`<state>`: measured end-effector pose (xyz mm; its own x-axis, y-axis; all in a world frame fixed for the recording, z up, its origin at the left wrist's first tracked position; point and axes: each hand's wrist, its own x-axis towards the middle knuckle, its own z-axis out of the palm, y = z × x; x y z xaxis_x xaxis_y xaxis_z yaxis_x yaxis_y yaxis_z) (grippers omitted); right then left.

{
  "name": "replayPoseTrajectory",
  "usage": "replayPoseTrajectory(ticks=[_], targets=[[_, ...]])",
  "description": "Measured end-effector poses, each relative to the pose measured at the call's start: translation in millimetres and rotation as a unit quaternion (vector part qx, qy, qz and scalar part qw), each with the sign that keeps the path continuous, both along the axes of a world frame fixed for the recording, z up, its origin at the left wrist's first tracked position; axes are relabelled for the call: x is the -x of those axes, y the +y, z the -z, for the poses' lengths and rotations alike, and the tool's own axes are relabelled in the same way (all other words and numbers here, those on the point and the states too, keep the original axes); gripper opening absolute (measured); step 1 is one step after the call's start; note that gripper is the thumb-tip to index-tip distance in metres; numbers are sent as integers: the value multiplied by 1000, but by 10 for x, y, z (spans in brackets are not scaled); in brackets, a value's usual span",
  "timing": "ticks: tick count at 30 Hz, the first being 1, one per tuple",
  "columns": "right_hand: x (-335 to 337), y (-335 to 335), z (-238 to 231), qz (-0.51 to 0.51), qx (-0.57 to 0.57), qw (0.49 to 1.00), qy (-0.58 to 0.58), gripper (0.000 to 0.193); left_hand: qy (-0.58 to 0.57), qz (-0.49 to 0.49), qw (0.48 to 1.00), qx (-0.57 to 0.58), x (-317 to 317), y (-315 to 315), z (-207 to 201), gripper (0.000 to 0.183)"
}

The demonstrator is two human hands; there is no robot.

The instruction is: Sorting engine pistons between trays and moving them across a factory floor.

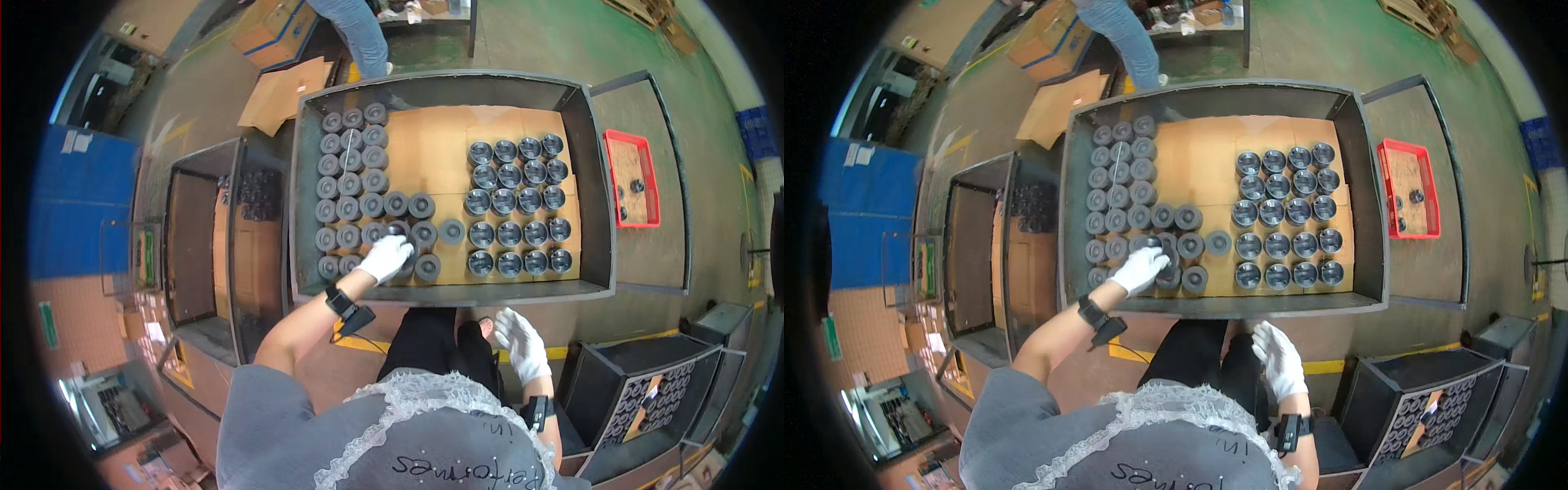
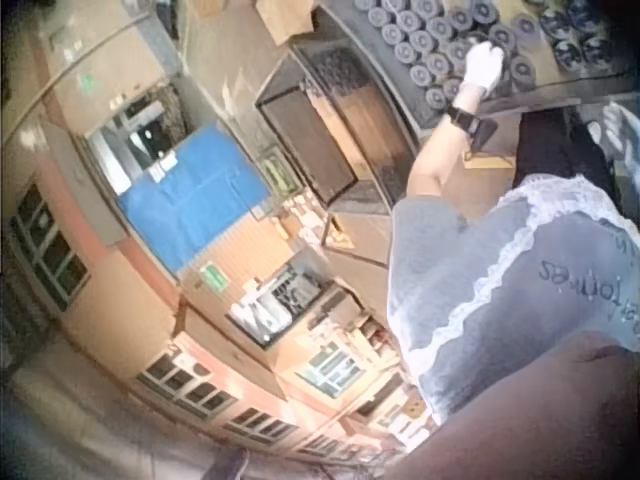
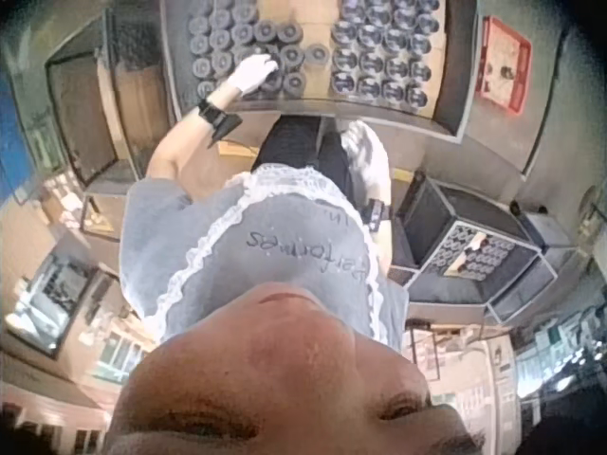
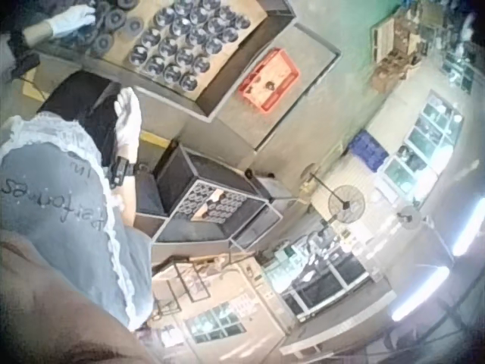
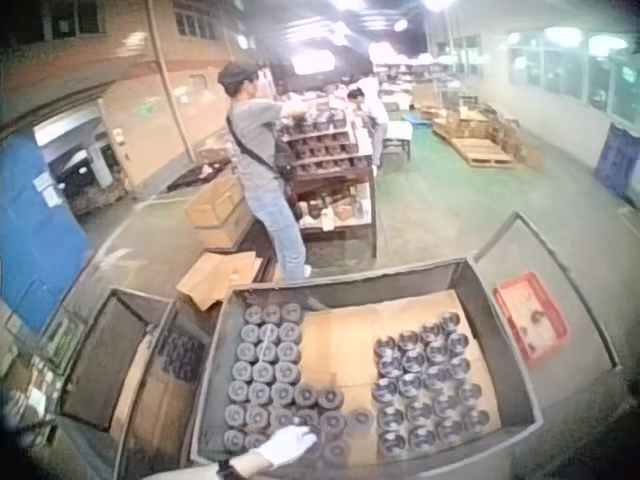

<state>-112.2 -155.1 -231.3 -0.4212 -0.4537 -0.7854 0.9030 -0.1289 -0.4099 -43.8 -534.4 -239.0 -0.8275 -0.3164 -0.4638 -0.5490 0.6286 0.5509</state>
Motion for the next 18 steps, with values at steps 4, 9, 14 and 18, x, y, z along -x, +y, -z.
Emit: replayPoseTrajectory(ticks=[4,9,14,18], targets=[[-79,-113,-5,86,-91,992,-34,47,101,69,990,72,688,-927,1016,25],[-362,-329,-14,133,-155,977,-53,48,116,6,988,105,1304,-1721,2173,20],[-610,-453,-24,166,-210,959,-90,48,34,37,993,106,1609,-1962,2829,20],[-711,-516,4,192,-218,952,-94,49,-20,29,993,116,1515,-1900,3085,28]])
